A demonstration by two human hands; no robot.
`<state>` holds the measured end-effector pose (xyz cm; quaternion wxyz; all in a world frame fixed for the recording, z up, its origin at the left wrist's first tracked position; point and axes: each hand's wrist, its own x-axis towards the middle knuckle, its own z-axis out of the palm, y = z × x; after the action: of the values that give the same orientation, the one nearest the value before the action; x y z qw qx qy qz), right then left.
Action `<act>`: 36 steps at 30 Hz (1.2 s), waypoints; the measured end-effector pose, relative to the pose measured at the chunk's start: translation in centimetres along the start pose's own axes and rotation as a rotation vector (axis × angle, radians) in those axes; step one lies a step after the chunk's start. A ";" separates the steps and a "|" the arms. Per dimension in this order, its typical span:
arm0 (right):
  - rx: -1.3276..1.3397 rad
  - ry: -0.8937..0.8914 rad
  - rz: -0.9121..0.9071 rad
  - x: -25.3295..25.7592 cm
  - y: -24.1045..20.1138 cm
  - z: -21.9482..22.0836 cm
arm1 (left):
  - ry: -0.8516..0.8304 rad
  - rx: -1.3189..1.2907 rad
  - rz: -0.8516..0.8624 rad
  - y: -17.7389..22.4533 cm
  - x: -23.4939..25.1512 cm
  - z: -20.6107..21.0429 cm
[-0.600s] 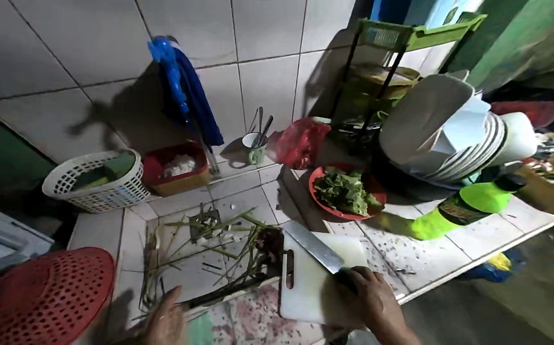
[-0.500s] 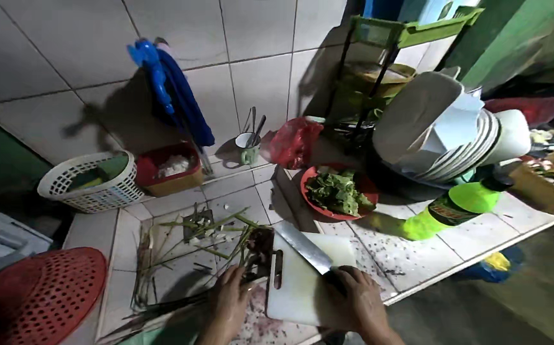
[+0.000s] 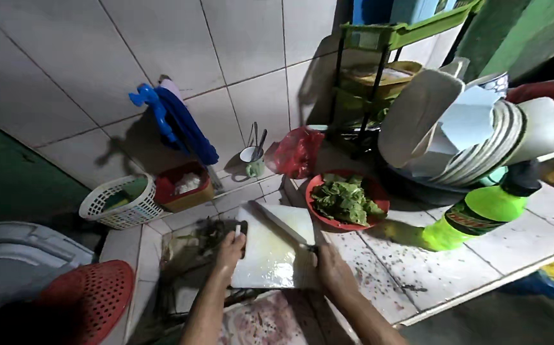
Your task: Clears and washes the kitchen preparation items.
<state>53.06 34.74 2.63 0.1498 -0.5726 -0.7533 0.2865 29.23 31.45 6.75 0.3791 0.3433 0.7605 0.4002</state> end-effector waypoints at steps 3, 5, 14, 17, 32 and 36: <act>0.142 -0.040 0.143 0.5 -1.7 -0.9 | 0.224 0.002 0.150 0.8 0.6 -4.3; 0.316 -0.041 0.193 0.4 -1.1 -0.1 | 0.349 -0.015 0.227 0.3 1.0 -6.8; 0.439 0.350 -0.418 3.6 -9.1 0.2 | 0.492 -0.261 0.318 -3.7 3.0 -12.9; 0.355 0.265 -0.400 8.1 -18.2 -5.6 | 0.504 -0.437 0.197 -3.9 3.5 -12.5; 0.041 0.129 -0.385 20.3 -38.3 -11.3 | 0.396 -0.399 0.105 -1.8 7.9 -14.1; 0.210 0.060 -0.283 21.1 -37.2 -11.9 | 0.339 -0.417 0.083 -2.5 9.0 -14.1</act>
<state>24.41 51.17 32.28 0.2702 -0.4503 -0.7877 0.3223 12.43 32.85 7.42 0.2922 0.2166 0.6995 0.6152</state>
